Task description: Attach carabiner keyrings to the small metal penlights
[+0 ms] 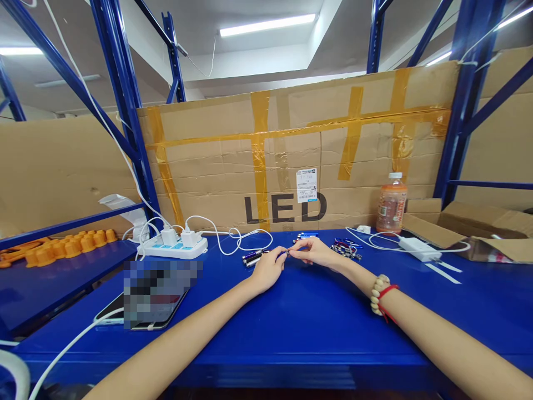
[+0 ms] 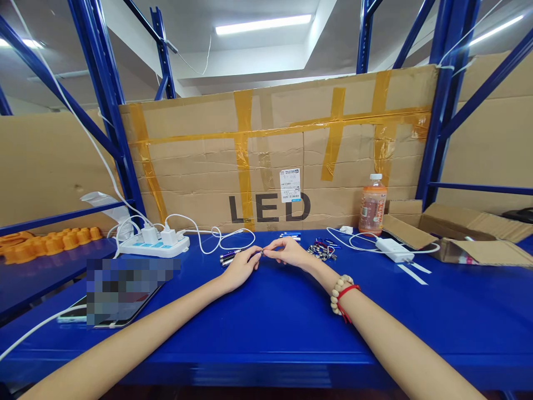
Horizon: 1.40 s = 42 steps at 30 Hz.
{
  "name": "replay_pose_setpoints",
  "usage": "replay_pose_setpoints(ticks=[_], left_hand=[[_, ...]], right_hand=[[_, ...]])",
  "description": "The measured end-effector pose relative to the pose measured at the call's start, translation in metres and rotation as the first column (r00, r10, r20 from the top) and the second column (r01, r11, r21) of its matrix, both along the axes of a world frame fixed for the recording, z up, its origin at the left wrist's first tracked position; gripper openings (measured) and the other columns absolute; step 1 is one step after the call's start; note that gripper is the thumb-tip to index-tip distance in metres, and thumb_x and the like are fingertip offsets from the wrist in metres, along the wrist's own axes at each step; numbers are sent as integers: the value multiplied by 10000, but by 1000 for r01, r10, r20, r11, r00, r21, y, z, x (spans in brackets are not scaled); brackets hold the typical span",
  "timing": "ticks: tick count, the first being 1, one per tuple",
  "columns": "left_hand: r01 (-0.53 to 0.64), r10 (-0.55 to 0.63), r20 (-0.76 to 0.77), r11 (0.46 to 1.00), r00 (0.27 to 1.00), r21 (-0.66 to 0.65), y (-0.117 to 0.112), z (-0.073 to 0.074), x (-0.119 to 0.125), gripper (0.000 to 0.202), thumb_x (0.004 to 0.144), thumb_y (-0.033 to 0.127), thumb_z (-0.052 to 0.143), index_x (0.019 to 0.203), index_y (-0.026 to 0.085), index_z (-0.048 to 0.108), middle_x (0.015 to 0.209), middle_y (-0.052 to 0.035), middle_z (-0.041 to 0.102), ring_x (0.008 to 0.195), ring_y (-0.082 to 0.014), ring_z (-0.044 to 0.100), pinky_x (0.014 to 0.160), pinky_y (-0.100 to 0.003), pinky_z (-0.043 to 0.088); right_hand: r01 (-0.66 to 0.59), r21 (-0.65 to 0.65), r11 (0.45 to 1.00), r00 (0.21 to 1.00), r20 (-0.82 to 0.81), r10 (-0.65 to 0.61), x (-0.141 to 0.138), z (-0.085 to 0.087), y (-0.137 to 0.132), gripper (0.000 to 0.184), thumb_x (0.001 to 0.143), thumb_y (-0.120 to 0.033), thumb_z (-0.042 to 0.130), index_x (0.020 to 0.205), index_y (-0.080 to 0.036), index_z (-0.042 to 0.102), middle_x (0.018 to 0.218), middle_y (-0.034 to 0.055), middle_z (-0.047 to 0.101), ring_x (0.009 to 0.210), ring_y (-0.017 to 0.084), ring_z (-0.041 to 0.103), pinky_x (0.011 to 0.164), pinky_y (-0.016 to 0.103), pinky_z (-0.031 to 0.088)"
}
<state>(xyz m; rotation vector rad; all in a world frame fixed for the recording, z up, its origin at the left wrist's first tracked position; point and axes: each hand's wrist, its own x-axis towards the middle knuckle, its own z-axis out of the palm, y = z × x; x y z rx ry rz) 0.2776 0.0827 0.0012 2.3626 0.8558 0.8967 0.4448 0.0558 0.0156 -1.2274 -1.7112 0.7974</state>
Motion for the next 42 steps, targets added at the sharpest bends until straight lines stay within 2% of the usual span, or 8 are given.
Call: replay_pose_setpoints(ticks=[12, 17, 23, 28, 31, 34, 38, 42], left_hand=[[66, -59, -98, 996, 993, 68, -4, 0, -2, 176, 847, 261, 307, 899, 200, 463, 603, 38, 508, 563, -115, 487, 609, -232, 375], [90, -83, -88, 993, 993, 78, -4, -1, -3, 132, 848, 244, 307, 868, 197, 428, 589, 40, 488, 557, -115, 482, 606, -235, 378], [107, -100, -66, 989, 993, 104, -3, -2, -3, 81, 839, 242, 335, 845, 202, 406, 623, 33, 507, 601, -122, 507, 643, -247, 396], [130, -127, -33, 985, 991, 113, -2, -3, -2, 17, 804, 216, 397, 795, 202, 392, 638, 26, 532, 626, -135, 539, 616, -242, 397], [154, -153, -10, 981, 988, 115, -5, -1, 0, 60, 782, 169, 396, 734, 197, 372, 656, 19, 540, 640, -135, 543, 602, -234, 389], [112, -117, 48, 989, 992, 101, -6, 0, 1, 90, 782, 150, 372, 705, 195, 355, 646, 22, 530, 625, -125, 530, 603, -232, 385], [72, -78, 108, 995, 991, 63, -2, 0, 3, 92, 757, 127, 387, 702, 192, 352, 627, 31, 515, 612, -120, 522, 604, -234, 383], [48, -49, 147, 999, 988, 10, 2, -2, 2, 108, 713, 85, 399, 713, 189, 367, 613, 46, 495, 601, -113, 523, 628, -242, 393]], right_hand=[[-53, 91, 994, 998, 34, 50, 6, 0, 1, 347, 535, -467, 683, 598, -131, 630, 516, -28, 503, 392, 37, 398, 352, 178, 330], [-57, 91, 994, 998, 18, 56, 3, 0, -2, 347, 541, -472, 677, 582, -133, 616, 487, -37, 481, 380, 40, 391, 361, 189, 321], [-52, 132, 990, 998, 44, 46, 4, 0, -2, 354, 534, -480, 679, 576, -134, 622, 540, -6, 546, 412, 50, 414, 388, 197, 331], [-3, 140, 990, 1000, 1, 3, -9, 4, -7, 392, 520, -493, 680, 473, -142, 511, 471, -18, 524, 411, 58, 427, 406, 201, 338], [-83, 88, 993, 993, -76, 90, -23, 7, -11, 413, 507, -503, 682, 494, -156, 457, 471, -29, 525, 457, 88, 508, 460, 215, 400], [-103, 73, 992, 989, -97, 110, -30, 8, -11, 404, 533, -506, 668, 545, -158, 462, 517, -21, 553, 482, 102, 540, 470, 220, 415], [-70, 181, 981, 997, 43, 63, -26, 4, -6, 350, 623, -491, 615, 699, -152, 576, 619, 1, 572, 492, 92, 524, 457, 214, 393], [-27, 383, 924, 959, 272, -84, -21, -2, -1, 251, 691, -401, 592, 810, -188, 647, 778, 27, 580, 556, 85, 511, 508, 213, 389]])
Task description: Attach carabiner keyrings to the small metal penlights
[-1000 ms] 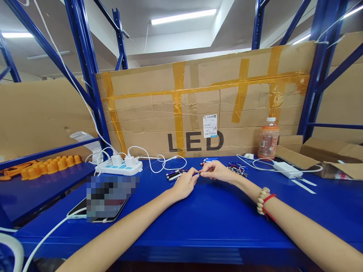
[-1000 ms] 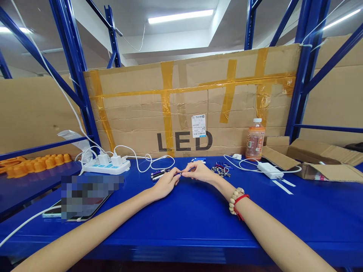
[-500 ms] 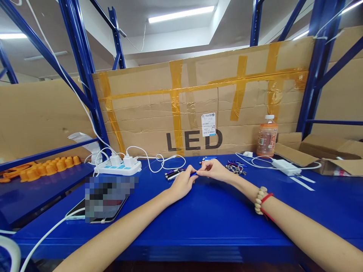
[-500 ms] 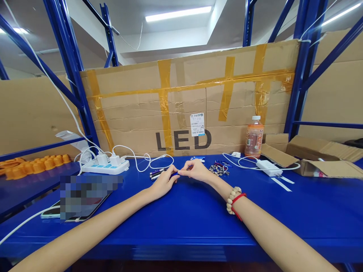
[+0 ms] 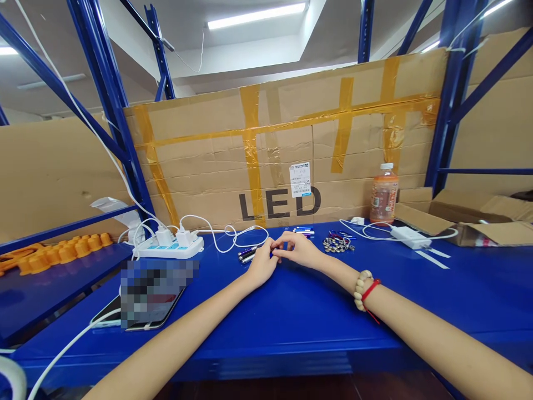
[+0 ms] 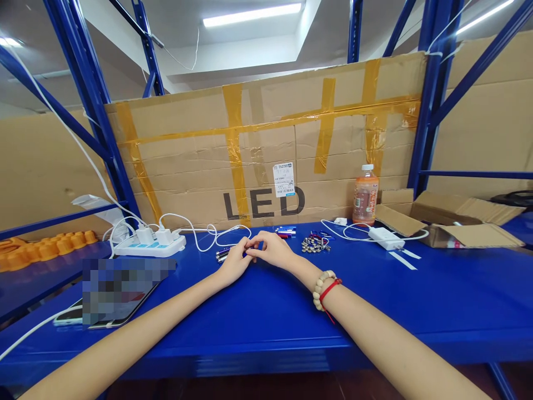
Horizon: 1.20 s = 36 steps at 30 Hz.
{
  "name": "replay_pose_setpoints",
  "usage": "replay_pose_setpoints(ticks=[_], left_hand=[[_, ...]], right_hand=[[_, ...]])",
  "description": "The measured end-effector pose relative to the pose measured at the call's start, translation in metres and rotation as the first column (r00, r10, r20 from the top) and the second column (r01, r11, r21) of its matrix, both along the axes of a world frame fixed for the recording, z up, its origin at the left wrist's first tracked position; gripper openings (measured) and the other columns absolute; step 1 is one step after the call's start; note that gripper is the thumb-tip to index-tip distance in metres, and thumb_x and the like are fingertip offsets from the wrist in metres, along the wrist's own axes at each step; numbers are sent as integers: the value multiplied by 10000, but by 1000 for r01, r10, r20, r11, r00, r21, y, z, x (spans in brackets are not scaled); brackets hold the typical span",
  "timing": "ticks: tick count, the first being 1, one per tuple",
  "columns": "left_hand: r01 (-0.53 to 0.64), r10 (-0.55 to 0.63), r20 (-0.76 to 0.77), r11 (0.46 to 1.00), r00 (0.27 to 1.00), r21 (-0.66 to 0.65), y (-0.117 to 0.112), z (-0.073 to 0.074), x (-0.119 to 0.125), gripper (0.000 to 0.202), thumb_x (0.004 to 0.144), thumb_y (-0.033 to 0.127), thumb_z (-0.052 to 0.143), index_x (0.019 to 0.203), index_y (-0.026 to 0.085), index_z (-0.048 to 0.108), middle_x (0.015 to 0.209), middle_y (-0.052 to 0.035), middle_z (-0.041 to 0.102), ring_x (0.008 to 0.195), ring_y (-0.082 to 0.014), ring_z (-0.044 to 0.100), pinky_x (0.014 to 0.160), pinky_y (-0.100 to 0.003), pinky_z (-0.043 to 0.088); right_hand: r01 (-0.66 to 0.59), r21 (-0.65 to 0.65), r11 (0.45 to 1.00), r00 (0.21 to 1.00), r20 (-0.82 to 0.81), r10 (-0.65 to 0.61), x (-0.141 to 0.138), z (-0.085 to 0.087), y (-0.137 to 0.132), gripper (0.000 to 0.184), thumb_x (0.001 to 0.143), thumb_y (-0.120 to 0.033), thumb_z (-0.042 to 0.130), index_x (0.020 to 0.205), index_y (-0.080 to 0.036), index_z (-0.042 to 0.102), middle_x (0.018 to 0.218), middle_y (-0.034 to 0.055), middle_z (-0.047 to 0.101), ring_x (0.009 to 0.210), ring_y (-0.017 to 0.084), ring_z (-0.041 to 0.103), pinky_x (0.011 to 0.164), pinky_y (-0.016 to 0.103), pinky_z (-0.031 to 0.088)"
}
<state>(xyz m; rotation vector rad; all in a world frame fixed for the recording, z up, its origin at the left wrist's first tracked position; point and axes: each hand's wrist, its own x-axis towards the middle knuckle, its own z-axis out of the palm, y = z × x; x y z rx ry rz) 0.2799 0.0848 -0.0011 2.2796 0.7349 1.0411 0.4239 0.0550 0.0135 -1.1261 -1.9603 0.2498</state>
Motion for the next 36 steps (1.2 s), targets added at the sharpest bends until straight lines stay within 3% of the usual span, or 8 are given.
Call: replay_pose_setpoints(ticks=[7, 15, 20, 25, 29, 36], left_hand=[[27, -26, 19, 999, 999, -38, 2, -2, 0, 122, 688, 75, 395, 724, 190, 372, 638, 46, 496, 621, -117, 526, 638, -251, 397], [-20, 19, -9, 1000, 1000, -21, 0, -1, 1, 46, 750, 147, 411, 770, 188, 407, 635, 32, 533, 640, -133, 550, 665, -265, 406], [-50, 52, -39, 998, 998, 33, 2, -3, 1, 102, 744, 130, 414, 824, 184, 448, 655, 21, 560, 654, -137, 556, 676, -268, 408], [-41, 41, -42, 999, 998, 6, -1, -1, 2, 117, 754, 146, 418, 859, 183, 456, 655, 17, 581, 666, -139, 568, 707, -276, 411], [-54, 54, -35, 998, 998, -22, -4, 2, 1, 71, 776, 193, 418, 835, 183, 457, 627, 18, 565, 648, -141, 566, 690, -276, 418], [-86, 86, 1, 996, 996, -22, -3, 0, 0, 137, 829, 288, 363, 869, 191, 451, 628, 18, 561, 641, -135, 555, 686, -274, 414]], right_hand=[[75, 73, 994, 987, 134, -84, -3, 3, -6, 146, 734, -309, 561, 815, -200, 614, 821, 11, 581, 636, 96, 534, 579, 214, 387], [129, 31, 991, 990, 57, -131, -4, 2, -5, 145, 742, -315, 536, 803, -186, 565, 758, -8, 587, 535, 76, 508, 516, 202, 371], [172, 94, 980, 984, 37, -176, -4, 3, -6, 128, 722, -303, 552, 771, -188, 579, 811, -2, 574, 521, 64, 508, 532, 210, 384], [224, 79, 971, 975, -23, -223, -4, 2, -4, 116, 691, -293, 577, 731, -188, 605, 781, -3, 600, 504, 72, 525, 522, 217, 395], [207, 48, 977, 975, -97, -202, -4, 0, -1, 170, 706, -333, 560, 767, -188, 623, 770, 11, 628, 484, 82, 521, 474, 215, 398], [49, -121, 991, 937, -337, -87, -11, 2, -4, 294, 743, -391, 508, 887, -161, 622, 851, 44, 630, 405, 53, 485, 370, 196, 374]])
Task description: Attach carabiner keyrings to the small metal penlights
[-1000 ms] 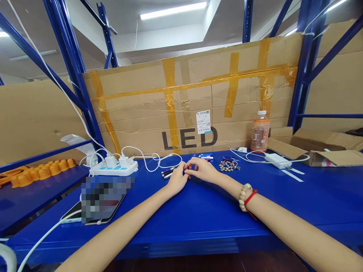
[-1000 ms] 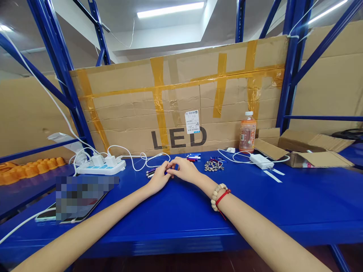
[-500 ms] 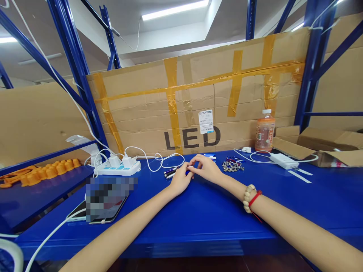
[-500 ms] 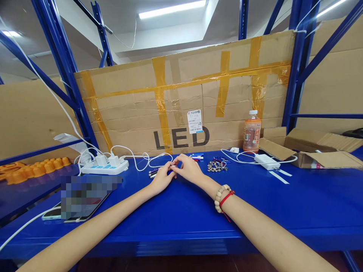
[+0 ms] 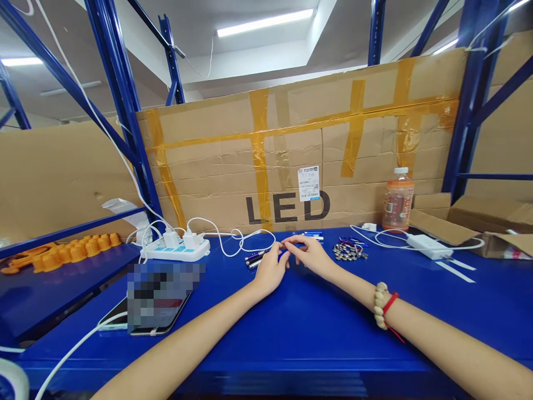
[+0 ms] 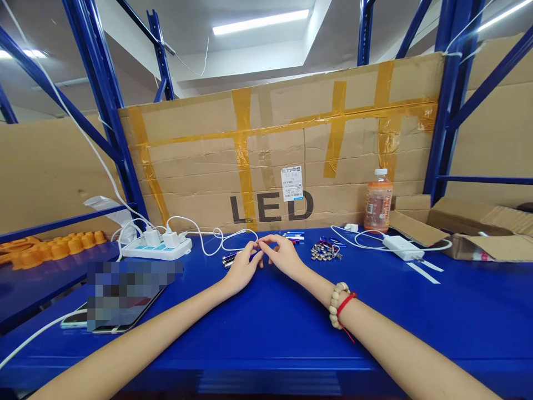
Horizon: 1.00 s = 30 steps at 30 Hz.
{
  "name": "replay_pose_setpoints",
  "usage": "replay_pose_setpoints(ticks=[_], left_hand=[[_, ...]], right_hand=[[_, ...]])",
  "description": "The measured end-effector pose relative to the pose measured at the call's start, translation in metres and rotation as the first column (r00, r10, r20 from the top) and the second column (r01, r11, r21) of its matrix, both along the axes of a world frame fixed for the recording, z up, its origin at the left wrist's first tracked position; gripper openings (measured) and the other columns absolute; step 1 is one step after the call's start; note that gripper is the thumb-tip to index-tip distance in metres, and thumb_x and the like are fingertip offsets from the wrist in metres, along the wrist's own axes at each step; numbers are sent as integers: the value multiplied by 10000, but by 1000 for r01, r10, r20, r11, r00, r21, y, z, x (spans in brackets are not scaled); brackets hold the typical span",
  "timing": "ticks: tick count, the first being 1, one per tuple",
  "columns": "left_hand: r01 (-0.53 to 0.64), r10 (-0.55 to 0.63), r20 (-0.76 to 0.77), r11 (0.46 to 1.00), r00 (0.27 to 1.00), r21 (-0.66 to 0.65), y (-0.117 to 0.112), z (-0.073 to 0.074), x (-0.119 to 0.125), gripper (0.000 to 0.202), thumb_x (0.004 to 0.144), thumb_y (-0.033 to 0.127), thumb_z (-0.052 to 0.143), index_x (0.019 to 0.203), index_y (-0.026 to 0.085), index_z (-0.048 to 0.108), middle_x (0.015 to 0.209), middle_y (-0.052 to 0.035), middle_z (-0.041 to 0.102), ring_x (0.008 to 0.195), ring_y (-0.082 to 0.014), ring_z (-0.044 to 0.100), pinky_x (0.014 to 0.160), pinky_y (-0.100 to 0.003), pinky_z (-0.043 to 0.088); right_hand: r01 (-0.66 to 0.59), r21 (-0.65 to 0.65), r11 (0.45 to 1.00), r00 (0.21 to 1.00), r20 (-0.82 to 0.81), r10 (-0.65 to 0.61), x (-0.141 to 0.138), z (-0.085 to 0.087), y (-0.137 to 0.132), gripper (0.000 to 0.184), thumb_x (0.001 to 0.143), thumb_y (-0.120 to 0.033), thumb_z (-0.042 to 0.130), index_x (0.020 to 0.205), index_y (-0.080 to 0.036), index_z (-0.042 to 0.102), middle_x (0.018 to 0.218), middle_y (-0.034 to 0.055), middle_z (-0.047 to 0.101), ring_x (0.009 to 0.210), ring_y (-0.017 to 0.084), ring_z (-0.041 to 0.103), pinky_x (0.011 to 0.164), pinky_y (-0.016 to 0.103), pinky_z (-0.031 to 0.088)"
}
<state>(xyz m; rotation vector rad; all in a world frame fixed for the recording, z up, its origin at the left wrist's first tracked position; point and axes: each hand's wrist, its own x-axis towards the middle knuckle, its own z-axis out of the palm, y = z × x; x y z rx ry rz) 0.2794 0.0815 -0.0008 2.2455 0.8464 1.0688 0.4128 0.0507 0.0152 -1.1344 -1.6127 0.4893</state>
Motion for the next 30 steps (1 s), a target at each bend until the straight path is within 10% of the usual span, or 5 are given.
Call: replay_pose_setpoints(ticks=[14, 30], left_hand=[[-40, 40, 42, 999, 998, -13, -4, 4, 0, 190, 850, 345, 315, 907, 203, 428, 600, 34, 529, 621, -131, 524, 670, -267, 385], [-10, 9, 12, 1000, 1000, 26, -3, 4, -2, 176, 842, 327, 342, 920, 205, 442, 580, 43, 516, 600, -125, 510, 663, -257, 384]], right_hand=[[-32, -224, 974, 948, -315, -41, 0, 3, -3, 364, 611, -410, 649, 863, -147, 648, 712, 16, 597, 494, 42, 451, 346, 124, 312], [-54, -235, 971, 971, -241, -5, 14, 4, 0, 378, 580, -418, 675, 840, -143, 671, 609, -2, 585, 387, 20, 345, 357, 177, 285]])
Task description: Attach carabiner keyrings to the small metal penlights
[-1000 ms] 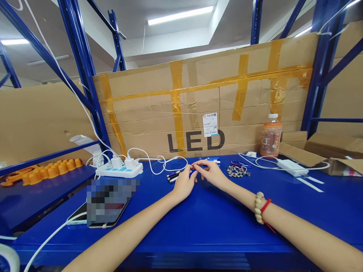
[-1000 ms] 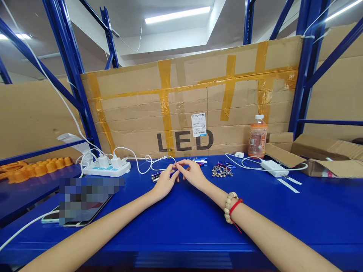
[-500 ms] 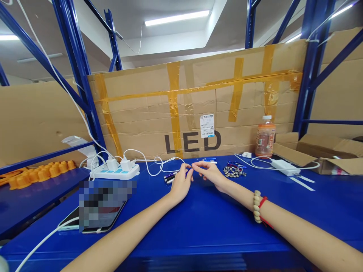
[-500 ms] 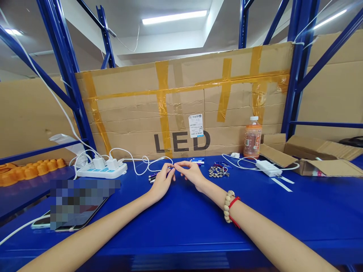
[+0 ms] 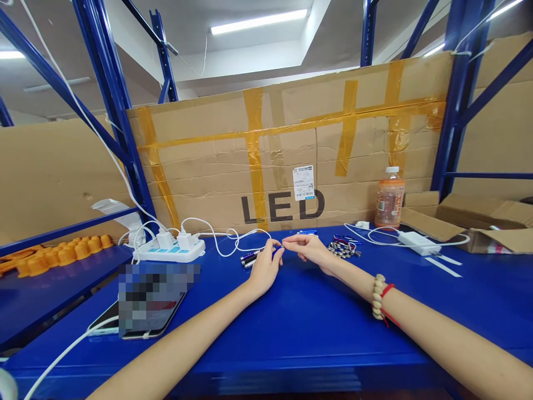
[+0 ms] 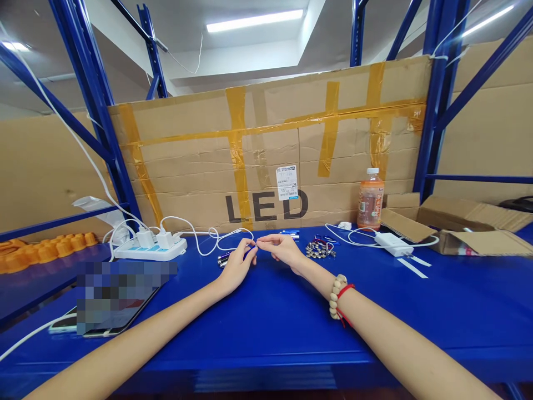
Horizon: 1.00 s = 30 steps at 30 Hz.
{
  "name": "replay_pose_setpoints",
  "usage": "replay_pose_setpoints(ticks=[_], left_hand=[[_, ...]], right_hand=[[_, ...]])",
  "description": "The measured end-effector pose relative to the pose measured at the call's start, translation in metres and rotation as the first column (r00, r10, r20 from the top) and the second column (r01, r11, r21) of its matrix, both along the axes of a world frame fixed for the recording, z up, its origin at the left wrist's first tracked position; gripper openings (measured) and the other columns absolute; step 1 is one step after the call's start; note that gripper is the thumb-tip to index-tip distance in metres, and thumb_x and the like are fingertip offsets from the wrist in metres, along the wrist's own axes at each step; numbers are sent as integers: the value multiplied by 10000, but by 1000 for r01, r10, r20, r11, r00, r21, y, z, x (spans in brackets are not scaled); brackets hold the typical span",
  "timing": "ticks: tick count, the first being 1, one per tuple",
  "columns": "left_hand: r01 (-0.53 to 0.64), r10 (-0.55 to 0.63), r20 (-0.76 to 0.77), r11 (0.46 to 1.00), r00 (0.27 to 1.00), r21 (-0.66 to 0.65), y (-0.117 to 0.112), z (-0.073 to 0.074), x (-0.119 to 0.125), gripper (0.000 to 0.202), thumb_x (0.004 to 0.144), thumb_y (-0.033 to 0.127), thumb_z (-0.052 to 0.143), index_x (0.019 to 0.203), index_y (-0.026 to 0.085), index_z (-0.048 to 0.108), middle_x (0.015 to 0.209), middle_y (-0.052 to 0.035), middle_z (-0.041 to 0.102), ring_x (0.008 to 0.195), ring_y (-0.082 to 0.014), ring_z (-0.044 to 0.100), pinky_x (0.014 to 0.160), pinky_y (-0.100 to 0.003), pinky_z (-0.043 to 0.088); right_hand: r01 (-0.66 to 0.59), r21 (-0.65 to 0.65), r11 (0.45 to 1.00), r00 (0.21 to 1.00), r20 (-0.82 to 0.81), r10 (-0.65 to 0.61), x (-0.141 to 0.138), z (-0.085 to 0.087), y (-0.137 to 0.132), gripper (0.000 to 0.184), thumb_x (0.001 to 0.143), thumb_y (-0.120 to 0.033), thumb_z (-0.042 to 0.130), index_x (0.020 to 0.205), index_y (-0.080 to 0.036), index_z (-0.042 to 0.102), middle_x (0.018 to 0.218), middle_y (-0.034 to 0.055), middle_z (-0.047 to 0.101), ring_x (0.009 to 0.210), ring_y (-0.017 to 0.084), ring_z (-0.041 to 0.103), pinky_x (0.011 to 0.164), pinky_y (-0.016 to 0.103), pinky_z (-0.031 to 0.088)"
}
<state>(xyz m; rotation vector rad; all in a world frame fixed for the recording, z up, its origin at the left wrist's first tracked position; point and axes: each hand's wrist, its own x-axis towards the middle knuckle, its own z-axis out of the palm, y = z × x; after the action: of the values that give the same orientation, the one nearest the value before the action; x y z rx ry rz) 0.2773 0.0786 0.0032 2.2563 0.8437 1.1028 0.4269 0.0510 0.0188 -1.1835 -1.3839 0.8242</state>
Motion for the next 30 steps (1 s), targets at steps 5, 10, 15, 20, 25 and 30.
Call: replay_pose_setpoints(ticks=[5, 10, 15, 20, 25, 30], left_hand=[[10, -10, -18, 1000, 1000, 17, 0, 1, -1, 205, 837, 309, 353, 957, 205, 482, 591, 37, 530, 615, -129, 518, 676, -261, 383], [22, -22, 23, 1000, 999, -18, 3, 0, 1, 203, 830, 294, 358, 898, 181, 513, 568, 36, 510, 606, -126, 516, 674, -256, 381], [137, -136, 27, 990, 990, -36, 0, 0, 0, 159, 830, 282, 360, 815, 181, 482, 545, 49, 478, 567, -106, 478, 633, -231, 366], [201, -201, -18, 980, 979, -8, -3, -1, -1, 121, 837, 273, 347, 773, 193, 413, 563, 56, 477, 549, -95, 454, 605, -219, 354], [201, -198, -94, 979, 976, 30, -2, -2, -3, 105, 840, 263, 344, 773, 201, 394, 594, 48, 500, 585, -106, 476, 624, -230, 358], [220, -214, -105, 974, 971, 48, -2, -1, -4, 99, 833, 264, 362, 763, 201, 391, 625, 38, 532, 620, -114, 506, 651, -235, 376]], right_hand=[[-26, 40, 999, 998, 50, 24, 2, -2, 0, 382, 596, -424, 661, 841, -131, 673, 645, 15, 604, 413, 27, 375, 375, 180, 308], [-95, 46, 994, 981, 172, 86, 6, 1, 1, 411, 595, -428, 654, 864, -118, 669, 549, -5, 573, 394, 37, 399, 371, 182, 330], [-175, 74, 982, 960, 234, 154, 17, 3, 2, 331, 563, -413, 678, 737, -132, 678, 724, 33, 621, 410, 33, 442, 356, 180, 351], [-231, 100, 968, 950, 238, 202, 23, 0, 5, 298, 560, -408, 687, 684, -138, 673, 724, 27, 615, 405, 31, 445, 347, 177, 355], [-258, 126, 958, 938, 271, 217, 24, -3, 6, 279, 548, -394, 701, 628, -129, 657, 667, 9, 593, 372, 20, 420, 340, 177, 351], [-246, 132, 960, 930, 312, 196, 25, -3, 5, 291, 540, -410, 702, 603, -131, 650, 615, -1, 581, 348, 16, 395, 325, 175, 328]])
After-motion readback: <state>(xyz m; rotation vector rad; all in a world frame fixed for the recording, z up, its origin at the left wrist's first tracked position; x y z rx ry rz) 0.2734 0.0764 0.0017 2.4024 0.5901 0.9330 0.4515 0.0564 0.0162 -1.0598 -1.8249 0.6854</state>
